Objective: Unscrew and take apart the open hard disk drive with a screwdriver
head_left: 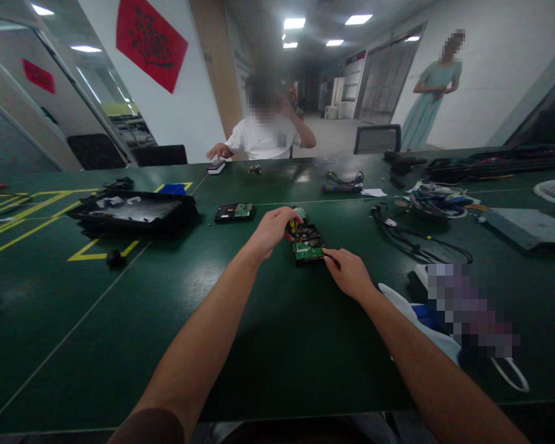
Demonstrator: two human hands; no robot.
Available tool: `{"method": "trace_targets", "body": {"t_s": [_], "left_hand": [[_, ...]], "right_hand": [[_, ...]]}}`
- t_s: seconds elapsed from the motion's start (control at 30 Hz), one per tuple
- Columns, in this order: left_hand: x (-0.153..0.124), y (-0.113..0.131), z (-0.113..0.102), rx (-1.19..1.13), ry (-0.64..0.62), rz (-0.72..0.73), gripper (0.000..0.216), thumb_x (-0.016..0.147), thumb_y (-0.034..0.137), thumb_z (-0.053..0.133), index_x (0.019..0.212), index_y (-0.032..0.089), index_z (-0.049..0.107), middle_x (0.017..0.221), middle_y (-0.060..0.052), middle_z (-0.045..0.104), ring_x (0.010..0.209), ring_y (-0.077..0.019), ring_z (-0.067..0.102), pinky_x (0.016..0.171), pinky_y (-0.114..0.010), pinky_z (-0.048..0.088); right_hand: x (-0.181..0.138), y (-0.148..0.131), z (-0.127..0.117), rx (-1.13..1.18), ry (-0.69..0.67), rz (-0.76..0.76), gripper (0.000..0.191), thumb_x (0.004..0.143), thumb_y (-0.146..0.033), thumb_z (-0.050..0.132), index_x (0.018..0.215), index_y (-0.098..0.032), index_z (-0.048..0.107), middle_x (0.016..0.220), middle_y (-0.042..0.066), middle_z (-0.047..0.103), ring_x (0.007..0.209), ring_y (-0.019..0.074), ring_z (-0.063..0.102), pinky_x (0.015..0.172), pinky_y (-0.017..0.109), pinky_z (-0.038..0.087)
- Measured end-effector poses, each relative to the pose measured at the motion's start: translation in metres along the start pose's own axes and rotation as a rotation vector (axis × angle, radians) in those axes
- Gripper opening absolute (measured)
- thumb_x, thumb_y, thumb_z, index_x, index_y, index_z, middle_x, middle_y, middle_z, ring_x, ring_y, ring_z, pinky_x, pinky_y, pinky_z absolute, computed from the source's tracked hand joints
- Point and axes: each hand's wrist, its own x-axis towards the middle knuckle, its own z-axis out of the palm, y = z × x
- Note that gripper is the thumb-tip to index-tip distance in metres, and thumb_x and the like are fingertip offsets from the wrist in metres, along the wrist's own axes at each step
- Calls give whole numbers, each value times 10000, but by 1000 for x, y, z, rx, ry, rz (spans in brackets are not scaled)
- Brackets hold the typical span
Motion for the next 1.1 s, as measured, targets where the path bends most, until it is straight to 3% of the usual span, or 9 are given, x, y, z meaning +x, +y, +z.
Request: {"method": "trace_targets", "body": {"t_s": [0.17,0.3,0.63,0.77,0.87,1.1], "left_hand": [[-4,3,7,-126,-99,-74,224,856,365,595,890,156,667,836,-74,662,777,-177,627,579,-254,535],[-2,-3,9,-234,-85,-112,215,882,366,575,911,159,623,788,-68,666,733,-176,638,606,-289,550],[3,1,-5,372,10,84,355,898,465,527,779,176,696,821,-39,654,739,-160,564,543,-230,398],[4,2,-11,447,45,93,329,895,414,527,744,176,696,780,-41,647,700,-149,550,539,-238,368],[3,3,-14,351,18,12,272,879,388,560,809,171,709,736,-40,627,602,-128,542,477,-229,345],[-1,4,-11,-118,-112,-230,294,869,373,543,1053,174,657,963,-101,731,505,-116,595,389,-224,373]], "right_hand": [[0,2,3,9,10,-10,387,1034,-345,453,1309,-190,676,1093,99,717,939,211,646,835,320,478],[0,3,3,12,8,-4,391,1037,-359,448,1317,-204,672,1085,95,713,926,213,644,812,323,477],[-1,2,1,15,9,-6,399,1038,-364,445,1318,-194,672,1081,103,713,914,217,642,794,329,477],[-1,2,1,14,14,-4,397,1039,-362,447,1323,-197,668,1093,99,715,929,218,645,809,332,480],[-1,2,1,10,8,6,397,1039,-364,449,1327,-200,667,1085,93,715,932,217,646,805,330,483],[-1,0,0,7,10,-4,388,1039,-334,445,1308,-178,677,1115,104,718,956,214,650,859,329,483]]}}
